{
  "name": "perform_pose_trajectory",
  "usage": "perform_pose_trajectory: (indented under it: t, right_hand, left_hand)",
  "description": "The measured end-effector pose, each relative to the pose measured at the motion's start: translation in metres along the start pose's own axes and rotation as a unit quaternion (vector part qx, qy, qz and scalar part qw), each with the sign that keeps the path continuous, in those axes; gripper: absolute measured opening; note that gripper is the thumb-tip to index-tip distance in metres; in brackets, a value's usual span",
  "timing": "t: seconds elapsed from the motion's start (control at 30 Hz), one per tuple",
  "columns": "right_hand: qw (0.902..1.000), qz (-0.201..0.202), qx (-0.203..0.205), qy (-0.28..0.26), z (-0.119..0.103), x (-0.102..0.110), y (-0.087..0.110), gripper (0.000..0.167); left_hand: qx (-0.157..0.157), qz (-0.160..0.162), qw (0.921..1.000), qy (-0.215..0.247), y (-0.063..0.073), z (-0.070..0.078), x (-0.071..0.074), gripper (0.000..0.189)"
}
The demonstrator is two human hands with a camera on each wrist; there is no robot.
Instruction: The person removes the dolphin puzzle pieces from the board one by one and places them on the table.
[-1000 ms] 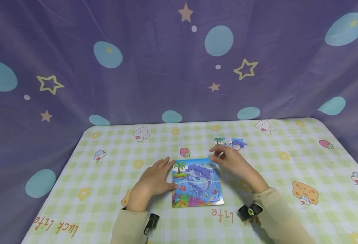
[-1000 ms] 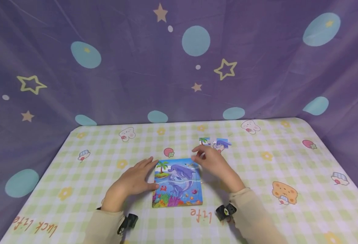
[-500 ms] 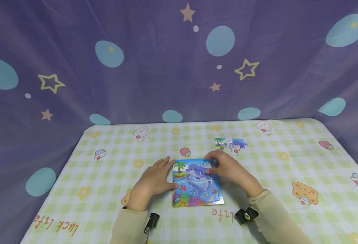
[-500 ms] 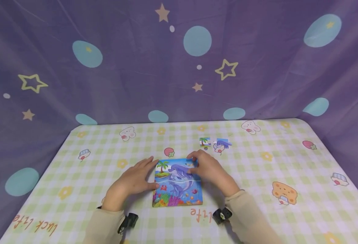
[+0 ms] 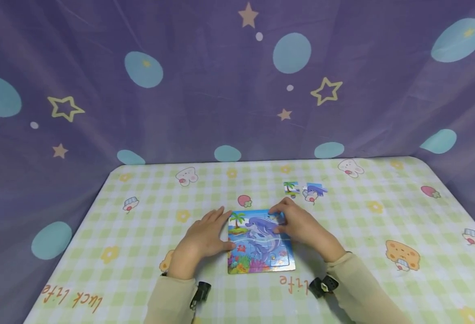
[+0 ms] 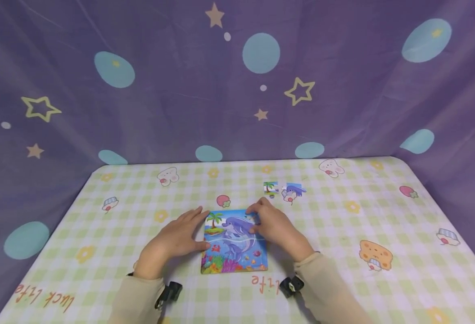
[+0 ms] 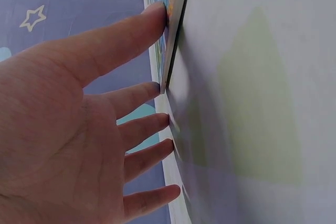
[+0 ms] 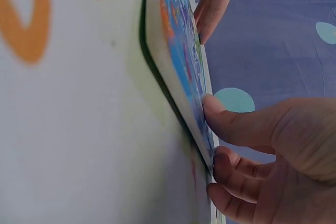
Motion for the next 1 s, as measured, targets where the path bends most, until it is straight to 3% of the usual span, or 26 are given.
perform_pose_trajectory:
  t: [0.57,0.7,1.0]
  right_hand:
    - [0.9999,0.006,-0.008,0.005,-0.002,0.0,-0.001,0.045]
    - [0.9998,0.006,0.004,0.016,-0.003,0.002,0.0,0.045]
    - [0.9976,0.045,0.05,0.018,-0.006,0.013,0.001,0.03]
  left_hand:
    - [0.002,-0.002,1.0,0.002,0.001,-0.001,0.001,0.085]
    - [0.003,-0.003,1.0,0.002,0.0,-0.001,0.001,0.085]
    - [0.003,-0.001,1.0,0.002,0.0,0.0,0.001,0.084]
Point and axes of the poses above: each hand's wrist, its own y-axis away from the middle knuckle, its own x-axis out of the back of the hand, z = x × y, the point moved 8 cm from there along -y, towards the middle knuckle, and after that the axes turned 8 degrees about x, right-handed, at the moved point
